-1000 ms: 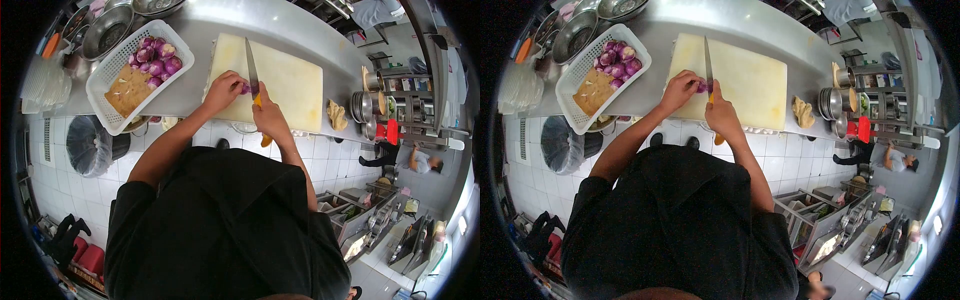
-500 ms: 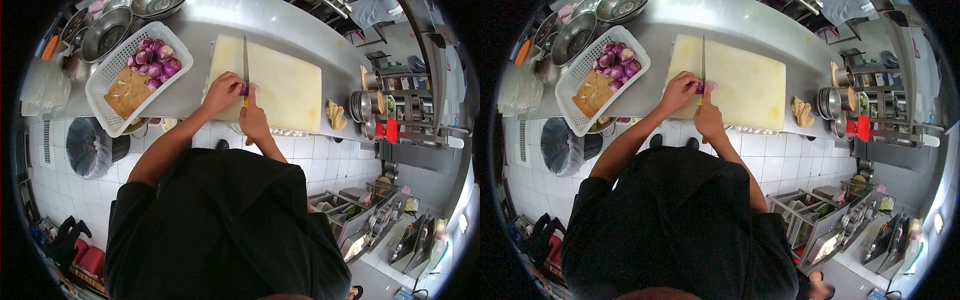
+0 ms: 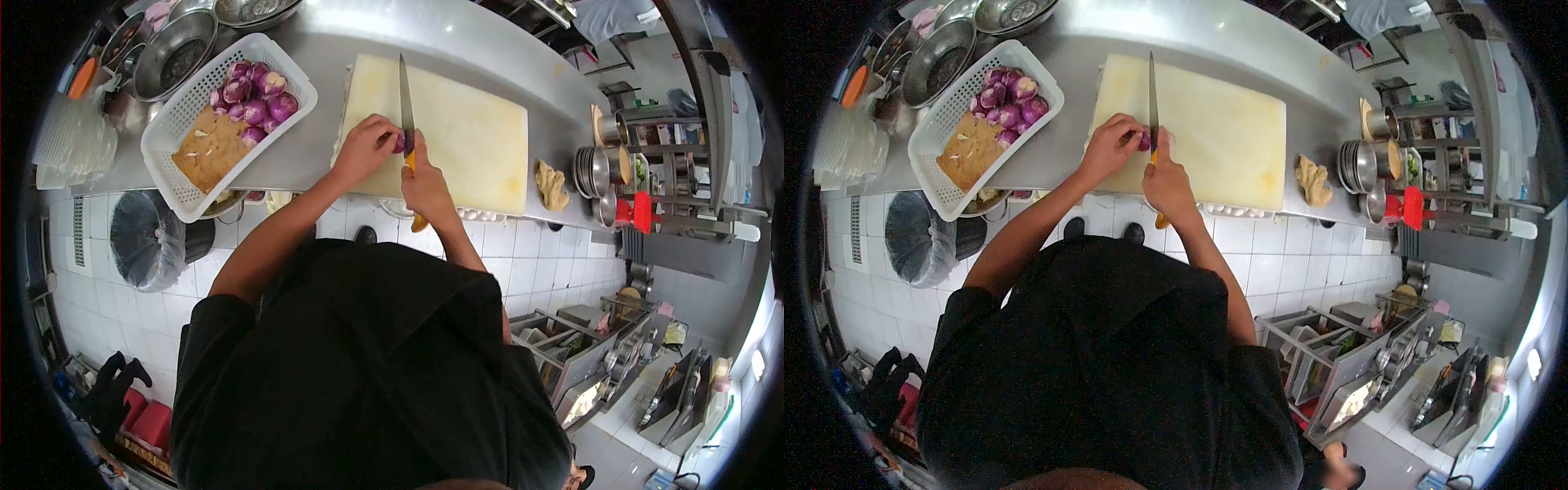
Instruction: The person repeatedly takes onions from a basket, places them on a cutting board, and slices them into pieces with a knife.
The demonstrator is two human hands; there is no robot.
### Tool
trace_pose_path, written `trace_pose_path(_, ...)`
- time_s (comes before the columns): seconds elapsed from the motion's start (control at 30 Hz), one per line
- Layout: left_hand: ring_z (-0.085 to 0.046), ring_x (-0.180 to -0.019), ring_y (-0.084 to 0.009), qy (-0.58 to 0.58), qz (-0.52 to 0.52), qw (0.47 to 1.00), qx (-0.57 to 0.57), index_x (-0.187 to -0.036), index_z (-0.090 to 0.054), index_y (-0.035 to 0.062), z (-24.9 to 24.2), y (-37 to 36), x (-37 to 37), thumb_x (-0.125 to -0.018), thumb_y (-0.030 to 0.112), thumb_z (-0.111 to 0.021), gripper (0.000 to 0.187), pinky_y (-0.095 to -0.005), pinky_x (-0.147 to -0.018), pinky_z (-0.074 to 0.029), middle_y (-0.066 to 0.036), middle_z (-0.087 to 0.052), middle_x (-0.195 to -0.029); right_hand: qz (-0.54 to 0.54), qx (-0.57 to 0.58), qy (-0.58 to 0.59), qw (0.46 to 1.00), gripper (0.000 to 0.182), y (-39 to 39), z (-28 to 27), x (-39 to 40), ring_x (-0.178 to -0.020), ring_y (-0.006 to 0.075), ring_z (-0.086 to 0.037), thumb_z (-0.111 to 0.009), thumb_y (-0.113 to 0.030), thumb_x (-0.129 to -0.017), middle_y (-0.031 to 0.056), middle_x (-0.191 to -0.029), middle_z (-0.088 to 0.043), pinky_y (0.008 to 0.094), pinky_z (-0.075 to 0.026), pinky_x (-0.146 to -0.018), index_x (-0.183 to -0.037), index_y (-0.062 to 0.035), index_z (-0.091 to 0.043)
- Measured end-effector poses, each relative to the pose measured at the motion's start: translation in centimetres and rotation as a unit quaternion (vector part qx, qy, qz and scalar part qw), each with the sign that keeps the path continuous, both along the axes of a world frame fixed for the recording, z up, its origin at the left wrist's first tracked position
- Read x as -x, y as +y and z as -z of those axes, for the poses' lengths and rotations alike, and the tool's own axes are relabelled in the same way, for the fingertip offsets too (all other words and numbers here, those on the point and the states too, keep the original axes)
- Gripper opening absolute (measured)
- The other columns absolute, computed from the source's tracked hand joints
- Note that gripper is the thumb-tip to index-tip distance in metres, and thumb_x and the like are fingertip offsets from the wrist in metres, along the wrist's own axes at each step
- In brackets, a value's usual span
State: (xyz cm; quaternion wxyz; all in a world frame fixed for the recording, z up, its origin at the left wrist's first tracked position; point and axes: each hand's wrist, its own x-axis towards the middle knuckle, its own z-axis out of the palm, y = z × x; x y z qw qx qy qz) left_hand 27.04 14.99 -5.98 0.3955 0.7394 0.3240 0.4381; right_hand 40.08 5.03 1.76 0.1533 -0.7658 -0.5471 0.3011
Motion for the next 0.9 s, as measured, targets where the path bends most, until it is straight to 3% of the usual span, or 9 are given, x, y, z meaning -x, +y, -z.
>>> trace_pose_path(0.1, -0.068, -0.088, -0.0296, 0.016, 0.017, 0.999, 0.048, -0.105, -0.07, 0.0007, -0.7, -0.1, 0.2, -0.091, 0.008, -0.066, 0.016, -0.0356, -0.077, -0.057, -0.013, -0.066, -0.102, -0.013, 0.013, 0.021, 1.0, 0.075, 0.0, -3.0, -0.6, -0.063, 0.0342, -0.069, -0.046, -0.014, -0.096, 0.0277, -0.084, -0.069, 0.0439, -0.056, -0.06, -0.162, -0.0089, -0.011)
trace_pose_path(0.13, -0.068, -0.088, -0.0298, 0.016, 0.016, 0.999, 0.035, -0.105, -0.07, 0.0006, -0.7, 0.0, 0.1, -0.091, 0.008, -0.066, 0.016, -0.0359, -0.077, -0.057, -0.013, -0.066, -0.102, 0.012, 0.082, 0.044, 0.996, 0.074, 0.3, -6.1, 0.4, -0.064, 0.0298, -0.07, -0.046, -0.014, -0.096, 0.0244, -0.083, -0.069, 0.0415, -0.056, -0.056, -0.162, -0.0088, -0.012)
trace_pose_path(0.33, -0.068, -0.088, -0.0304, -0.001, 0.002, 1.0, 0.024, -0.103, -0.068, -0.0004, -0.1, 0.0, 0.0, -0.091, 0.007, -0.067, 0.015, -0.0367, -0.077, -0.057, -0.013, -0.066, -0.102, -0.006, -0.088, -0.047, 0.995, 0.075, -0.4, 3.2, 1.3, -0.061, 0.0366, -0.069, -0.047, -0.013, -0.095, 0.0287, -0.079, -0.068, 0.0468, -0.056, -0.061, -0.161, -0.0087, -0.011)
trace_pose_path(0.43, -0.068, -0.088, -0.0298, 0.006, 0.006, 1.0, 0.028, -0.102, -0.068, -0.0007, 0.1, -0.7, 0.3, -0.091, 0.007, -0.067, 0.014, -0.0361, -0.076, -0.057, -0.013, -0.066, -0.102, -0.01, -0.017, -0.013, 1.0, 0.078, 0.3, 1.0, 0.3, -0.081, 0.0551, -0.065, -0.051, -0.011, -0.093, 0.0366, -0.09, -0.067, 0.0608, -0.051, -0.079, -0.159, -0.0049, -0.009)
trace_pose_path(0.57, -0.068, -0.088, -0.029, -0.006, 0.016, 0.999, 0.042, -0.102, -0.068, -0.0009, 0.1, -0.3, 0.1, -0.091, 0.007, -0.066, 0.014, -0.0345, -0.076, -0.056, -0.013, -0.066, -0.101, 0.03, 0.09, 0.096, 0.991, 0.074, 0.7, -7.9, 1.1, -0.061, 0.0421, -0.068, -0.046, -0.009, -0.093, 0.0333, -0.089, -0.068, 0.0501, -0.057, -0.067, -0.158, -0.0007, -0.013)
trace_pose_path(0.6, -0.068, -0.088, -0.0288, -0.013, 0.023, 0.999, 0.046, -0.102, -0.068, -0.0009, -0.2, 0.0, 0.1, -0.091, 0.007, -0.066, 0.014, -0.0342, -0.075, -0.056, -0.013, -0.066, -0.101, 0.021, 0.095, 0.076, 0.992, 0.073, 0.6, -8.4, 1.4, -0.054, 0.0348, -0.068, -0.044, -0.009, -0.093, 0.0308, -0.085, -0.068, 0.0443, -0.058, -0.063, -0.158, 0.0021, -0.014)
trace_pose_path(0.7, -0.068, -0.088, -0.0285, 0.002, 0.021, 0.999, 0.03, -0.101, -0.068, -0.001, -0.3, 0.1, 0.3, -0.091, 0.006, -0.066, 0.013, -0.0342, -0.076, -0.056, -0.013, -0.066, -0.101, 0.038, 0.115, 0.087, 0.989, 0.075, 0.3, -7.6, 1.9, -0.062, 0.0419, -0.069, -0.046, -0.01, -0.093, 0.0318, -0.085, -0.068, 0.0499, -0.057, -0.068, -0.159, -0.0012, -0.011)
trace_pose_path(0.8, -0.068, -0.089, -0.0279, 0.008, 0.004, 1.0, 0.008, -0.101, -0.068, -0.0014, -0.1, 0.1, 0.2, -0.091, 0.006, -0.066, 0.013, -0.0343, -0.076, -0.056, -0.013, -0.066, -0.101, -0.005, -0.031, -0.036, 0.999, 0.078, -0.4, 2.1, 1.7, -0.073, 0.0494, -0.067, -0.049, -0.011, -0.093, 0.0328, -0.086, -0.068, 0.055, -0.055, -0.074, -0.16, -0.0052, -0.009)
trace_pose_path(0.9, -0.068, -0.089, -0.0284, 0.016, -0.006, 1.0, 0.007, -0.1, -0.068, -0.0016, 0.2, 0.2, 0.1, -0.091, 0.007, -0.066, 0.013, -0.035, -0.077, -0.056, -0.014, -0.066, -0.102, 0.044, -0.013, 0.059, 0.997, 0.081, 0.4, 2.6, 0.9, -0.08, 0.0543, -0.064, -0.051, -0.012, -0.093, 0.0336, -0.087, -0.067, 0.0579, -0.052, -0.079, -0.16, -0.0082, -0.007)
